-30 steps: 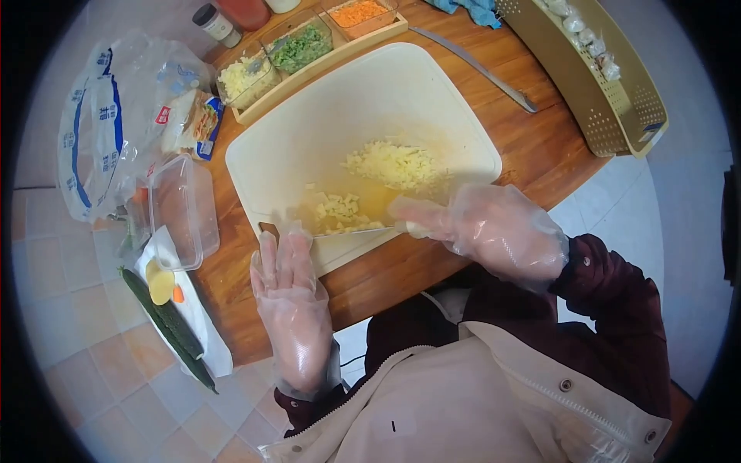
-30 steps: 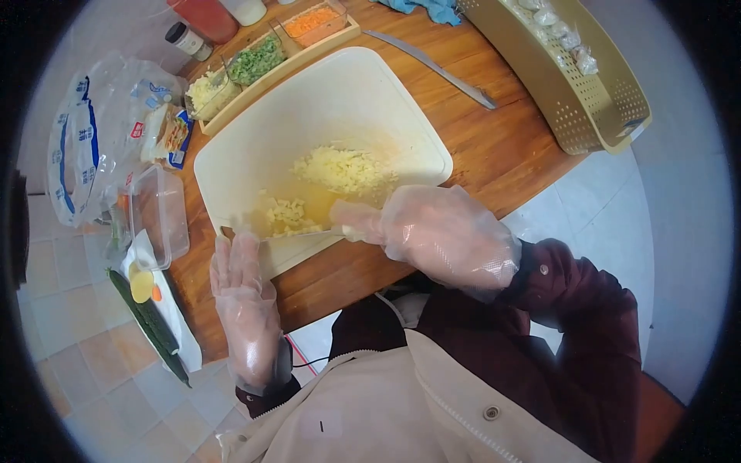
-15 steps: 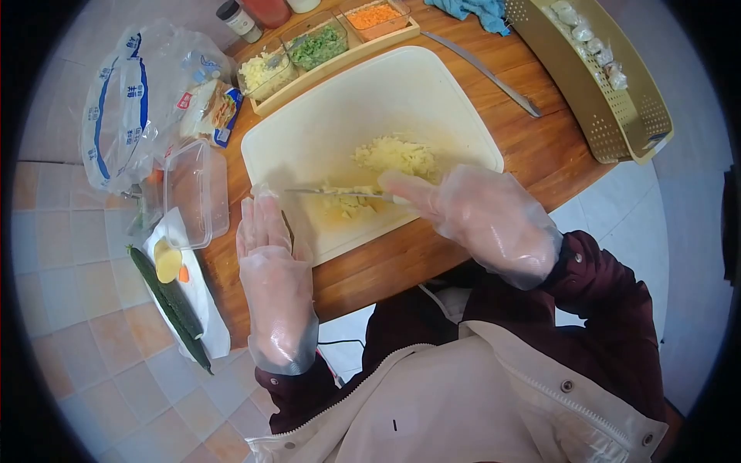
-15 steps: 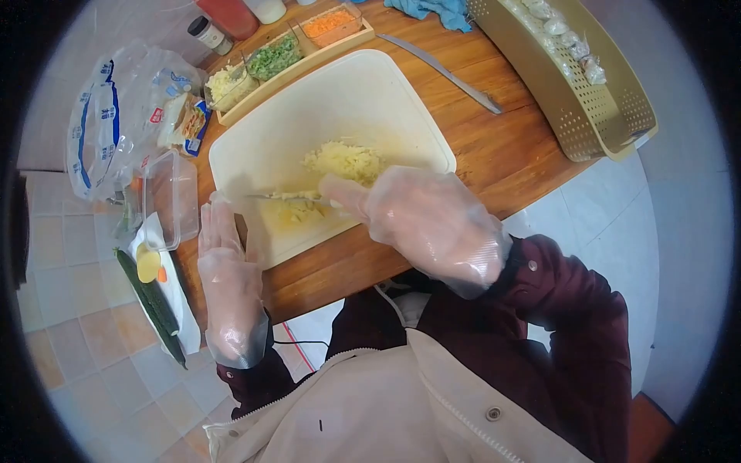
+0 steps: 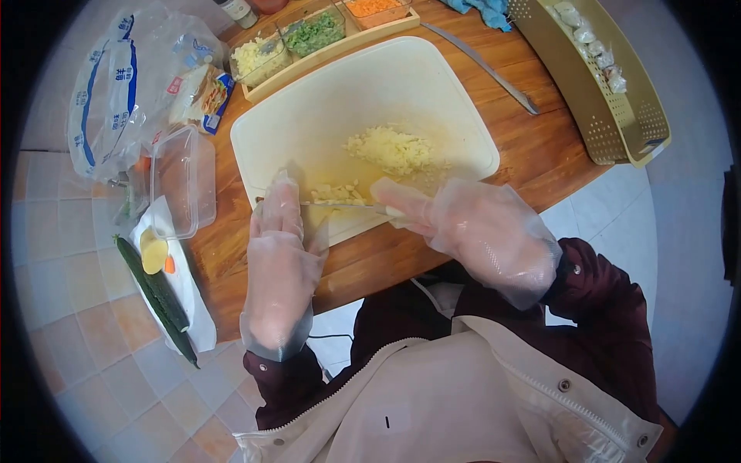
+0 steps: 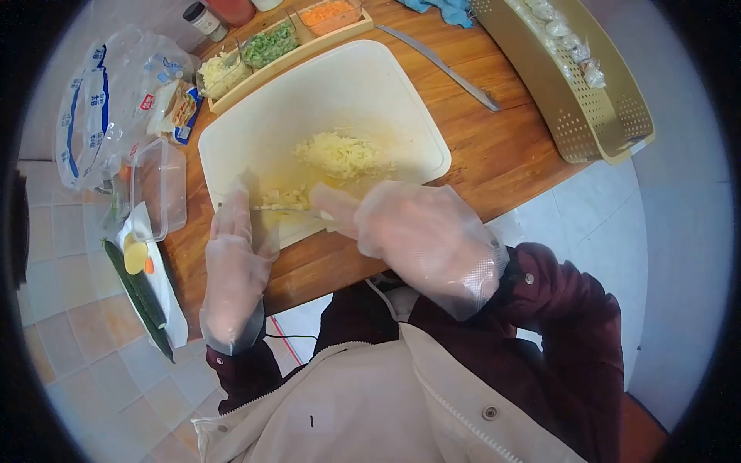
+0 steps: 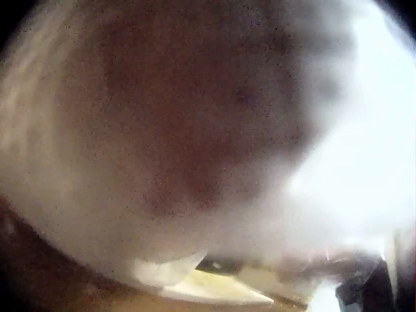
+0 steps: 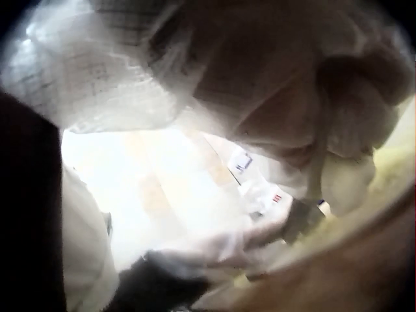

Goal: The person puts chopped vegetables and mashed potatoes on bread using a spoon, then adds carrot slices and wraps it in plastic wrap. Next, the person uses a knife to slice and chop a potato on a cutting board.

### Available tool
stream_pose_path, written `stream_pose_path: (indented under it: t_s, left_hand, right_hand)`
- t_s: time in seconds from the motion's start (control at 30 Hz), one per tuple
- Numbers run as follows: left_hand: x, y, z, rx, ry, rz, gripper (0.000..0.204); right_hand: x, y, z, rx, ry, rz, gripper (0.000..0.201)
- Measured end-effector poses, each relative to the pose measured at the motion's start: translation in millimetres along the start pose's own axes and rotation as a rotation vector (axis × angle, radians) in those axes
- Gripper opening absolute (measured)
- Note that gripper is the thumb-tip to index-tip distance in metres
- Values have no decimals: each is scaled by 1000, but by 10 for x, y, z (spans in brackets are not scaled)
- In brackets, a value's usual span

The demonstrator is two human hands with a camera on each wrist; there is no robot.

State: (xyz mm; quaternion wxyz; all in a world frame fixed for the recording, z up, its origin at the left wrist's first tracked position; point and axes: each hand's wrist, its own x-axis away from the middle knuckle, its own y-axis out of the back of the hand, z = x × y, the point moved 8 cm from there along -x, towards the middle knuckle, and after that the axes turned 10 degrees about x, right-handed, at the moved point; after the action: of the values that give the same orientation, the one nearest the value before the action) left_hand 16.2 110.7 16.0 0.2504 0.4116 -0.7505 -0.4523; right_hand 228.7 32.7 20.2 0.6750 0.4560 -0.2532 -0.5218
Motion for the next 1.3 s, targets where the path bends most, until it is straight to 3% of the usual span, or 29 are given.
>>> stream_pose_path:
  t_s: [0.07,0.1,0.17,0.3,0.37,0.4,0.5,0.57,0.7,0.77,0.8,0.87,1.03,1.2,1.3]
  left_hand:
    - [47,-31,19,-72,-36,-7,82]
    - [62,-46,-1,-148,-79,-16,86]
    - [70,-56,37,-103,-40,-4,89]
    - [37,-13,75,93,31,47,96]
    - [52,-21,85,49,20,40,96]
    - [51,-11,80,5,7,29,97]
    - [38,2,24,-77,-13,24,98]
    - [16,24,1,-36,21,41,99]
    - [-48,-1,7,161,84,49,105]
    - [-57,14,-13,159,42,35,107]
    - [-55,26,-37,158,1,22,110]
    - [-24,25,-61,91,-47,-6,111]
    - [-18,48,-141,18,-101,-5,113]
    - [87,4,80,118,30,24,125]
    - [126,-4,44,43,-42,-48,125]
  right_hand:
    - [49,51,22,-135,106,-198,48]
    - [-7,-45,18,-74,-36,-6,51]
    - [-22,-79,-12,-9,-183,187,54]
    - [-101,241,179,-56,-10,-28,52]
    - [-164,288,172,-66,42,-79,52]
    - [-200,195,69,-25,8,12,50]
    - [-134,52,-60,-88,63,-43,47]
    - [-192,172,89,43,-45,112,47]
    - [-125,279,333,2,-80,28,51]
    - [-169,177,340,260,-239,394,53]
    - [-119,99,266,263,-236,397,53]
    - [7,-59,86,-43,-192,191,52]
    - [23,-107,-31,-157,-232,198,55]
    - [-34,93,326,70,-14,64,60]
    - [-43,-115,142,151,-28,90,59]
